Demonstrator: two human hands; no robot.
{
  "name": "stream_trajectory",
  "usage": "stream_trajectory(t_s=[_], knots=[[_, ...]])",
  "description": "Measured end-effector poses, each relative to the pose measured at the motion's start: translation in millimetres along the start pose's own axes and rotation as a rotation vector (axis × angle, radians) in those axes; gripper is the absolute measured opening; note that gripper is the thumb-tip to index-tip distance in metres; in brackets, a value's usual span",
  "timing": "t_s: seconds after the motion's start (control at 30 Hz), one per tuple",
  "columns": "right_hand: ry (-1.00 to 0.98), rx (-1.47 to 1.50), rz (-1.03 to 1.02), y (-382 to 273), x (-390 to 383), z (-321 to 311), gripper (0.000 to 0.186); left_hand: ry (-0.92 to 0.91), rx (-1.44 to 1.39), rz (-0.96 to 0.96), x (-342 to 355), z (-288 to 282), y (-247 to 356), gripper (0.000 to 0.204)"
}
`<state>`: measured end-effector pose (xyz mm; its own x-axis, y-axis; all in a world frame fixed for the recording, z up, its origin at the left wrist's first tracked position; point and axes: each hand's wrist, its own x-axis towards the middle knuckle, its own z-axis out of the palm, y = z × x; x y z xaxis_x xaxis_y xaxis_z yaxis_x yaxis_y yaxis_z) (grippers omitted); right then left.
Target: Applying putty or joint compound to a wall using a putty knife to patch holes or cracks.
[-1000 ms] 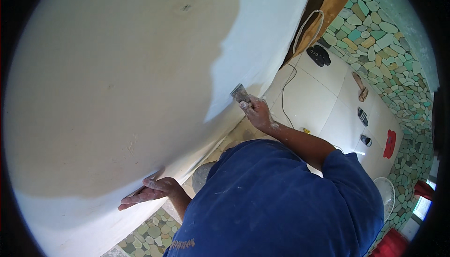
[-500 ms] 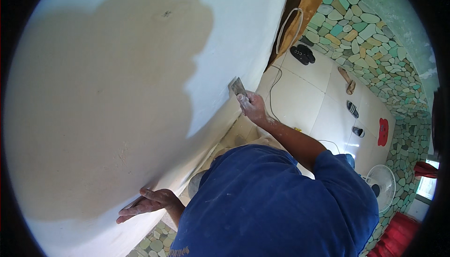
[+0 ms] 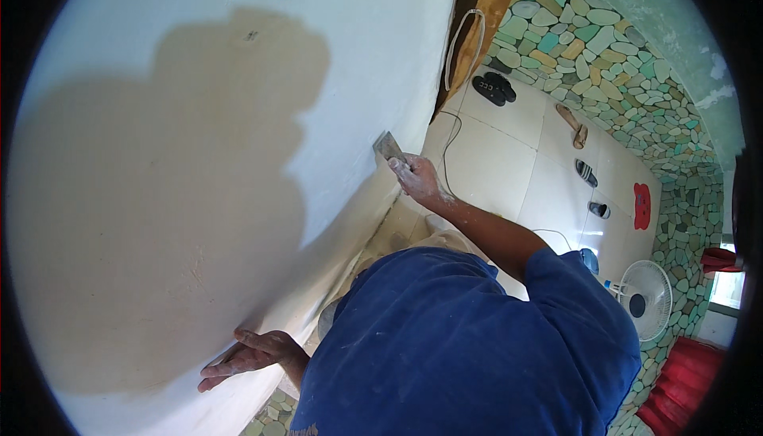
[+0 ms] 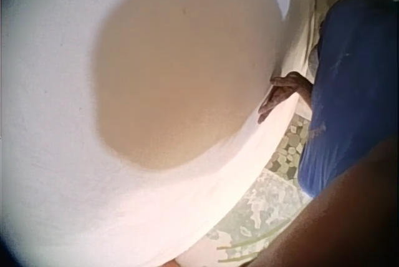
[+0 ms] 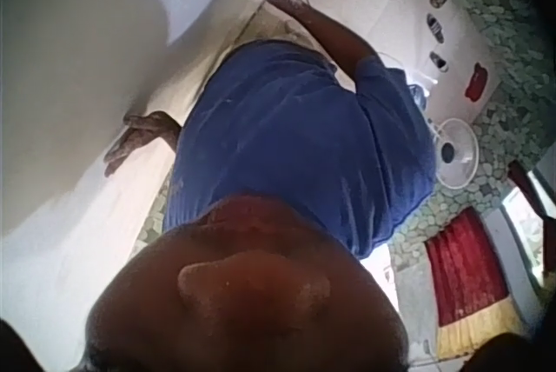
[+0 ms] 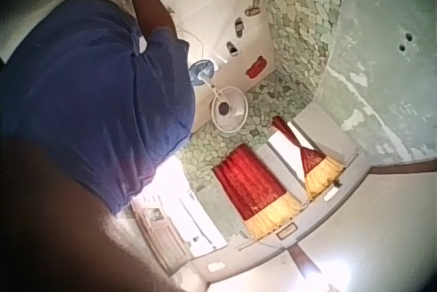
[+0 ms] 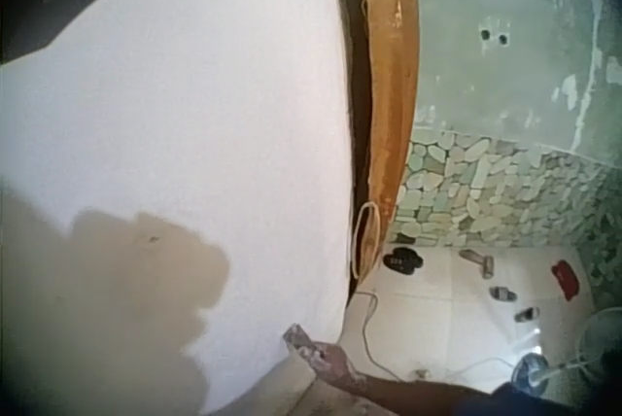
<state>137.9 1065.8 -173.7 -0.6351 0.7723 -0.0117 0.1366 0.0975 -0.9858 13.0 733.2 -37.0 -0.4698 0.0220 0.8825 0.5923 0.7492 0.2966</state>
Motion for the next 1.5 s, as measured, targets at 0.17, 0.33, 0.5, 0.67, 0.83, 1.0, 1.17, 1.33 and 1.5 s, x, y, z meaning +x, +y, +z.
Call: stream_trajectory(t_s=[0.17, 0.33, 0.5, 0.67, 0.83, 1.0, 1.17, 1.33, 1.5], knots=[[-0.064, 0.113, 0.014, -27, 15, 4, 0.044, 0.008, -0.061, 0.028, 1, 1, 0, 0.077], [-0.074, 0.149, 0.143, -2, 3, -2, 0.044, 0.0, -0.06, 0.04, -2, 2, -6, 0.078], [-0.048, -0.021, 0.065, -35, 5, 2, 0.044, 0.007, -0.05, 0.008, 2, 0, -1, 0.08], [-0.075, -0.003, 0.134, -31, 4, -7, 0.044, 0.012, -0.051, -0.054, 0, 4, -3, 0.08], [-0.06, -0.106, 0.069, -16, 0, -13, 0.046, 0.029, -0.052, -0.045, 2, 4, 2, 0.08], [-0.09, -0.022, 0.018, -43, 18, -6, 0.047, 0.076, -0.05, 0.003, 3, 8, 2, 0.078], [-0.098, -0.058, 0.01, -21, 13, -18, 0.048, 0.091, 0.061, -0.01, 2, 8, 2, 0.077], [-0.085, -0.027, -0.026, 8, 13, -37, 0.045, 0.097, 0.124, -0.07, 5, 7, 4, 0.074], [-0.054, 0.024, -0.03, 36, 25, -56, 0.044, 0.075, 0.038, -0.054, 7, 7, 10, 0.072]])
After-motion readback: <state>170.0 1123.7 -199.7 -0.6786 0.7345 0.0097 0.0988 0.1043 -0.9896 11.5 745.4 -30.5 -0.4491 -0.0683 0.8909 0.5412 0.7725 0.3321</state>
